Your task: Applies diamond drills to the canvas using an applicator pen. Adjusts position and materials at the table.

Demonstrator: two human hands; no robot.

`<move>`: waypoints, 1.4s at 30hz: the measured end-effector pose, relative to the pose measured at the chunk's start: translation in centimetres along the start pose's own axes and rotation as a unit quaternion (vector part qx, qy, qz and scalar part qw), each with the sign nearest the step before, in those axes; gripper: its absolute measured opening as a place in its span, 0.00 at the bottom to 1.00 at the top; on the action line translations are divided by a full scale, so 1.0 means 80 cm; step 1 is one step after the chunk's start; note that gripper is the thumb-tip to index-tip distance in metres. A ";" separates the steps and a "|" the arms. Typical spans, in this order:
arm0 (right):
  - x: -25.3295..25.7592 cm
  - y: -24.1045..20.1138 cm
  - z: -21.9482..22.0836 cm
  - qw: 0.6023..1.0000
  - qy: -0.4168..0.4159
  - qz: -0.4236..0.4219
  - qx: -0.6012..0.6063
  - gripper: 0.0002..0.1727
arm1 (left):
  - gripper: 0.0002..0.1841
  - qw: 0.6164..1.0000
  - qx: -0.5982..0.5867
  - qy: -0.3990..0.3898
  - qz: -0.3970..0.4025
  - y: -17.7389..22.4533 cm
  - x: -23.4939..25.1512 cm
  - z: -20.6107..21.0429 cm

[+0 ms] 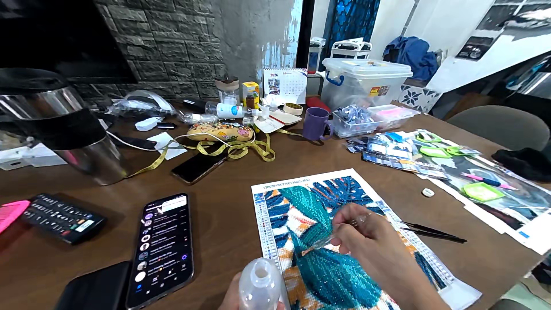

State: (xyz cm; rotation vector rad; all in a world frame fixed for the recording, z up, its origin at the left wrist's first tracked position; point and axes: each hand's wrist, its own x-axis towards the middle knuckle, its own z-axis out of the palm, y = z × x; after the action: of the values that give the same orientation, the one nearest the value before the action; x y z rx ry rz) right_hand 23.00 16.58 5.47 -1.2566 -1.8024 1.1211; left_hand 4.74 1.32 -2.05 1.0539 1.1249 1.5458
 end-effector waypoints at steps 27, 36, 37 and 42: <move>-0.009 0.004 0.002 0.999 -0.020 -0.042 0.017 0.07 | 0.30 0.999 0.032 -0.006 0.005 0.000 -0.001 -0.002; -0.007 0.013 -0.026 0.999 0.037 -0.012 -0.006 0.05 | 0.30 1.000 0.018 -0.004 -0.001 -0.001 -0.001 -0.001; -0.008 0.011 -0.025 0.999 0.031 -0.014 0.003 0.05 | 0.30 1.000 0.013 -0.002 0.001 -0.001 -0.001 0.000; -0.014 0.005 -0.008 0.999 -0.016 -0.033 0.008 0.06 | 0.31 1.000 0.026 -0.002 0.002 -0.001 0.000 -0.002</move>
State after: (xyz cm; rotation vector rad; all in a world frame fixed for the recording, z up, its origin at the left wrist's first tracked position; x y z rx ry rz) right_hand 24.03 15.79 5.32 -1.1691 -1.8409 1.1218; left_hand 4.62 1.32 -2.19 1.0948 1.1649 1.5244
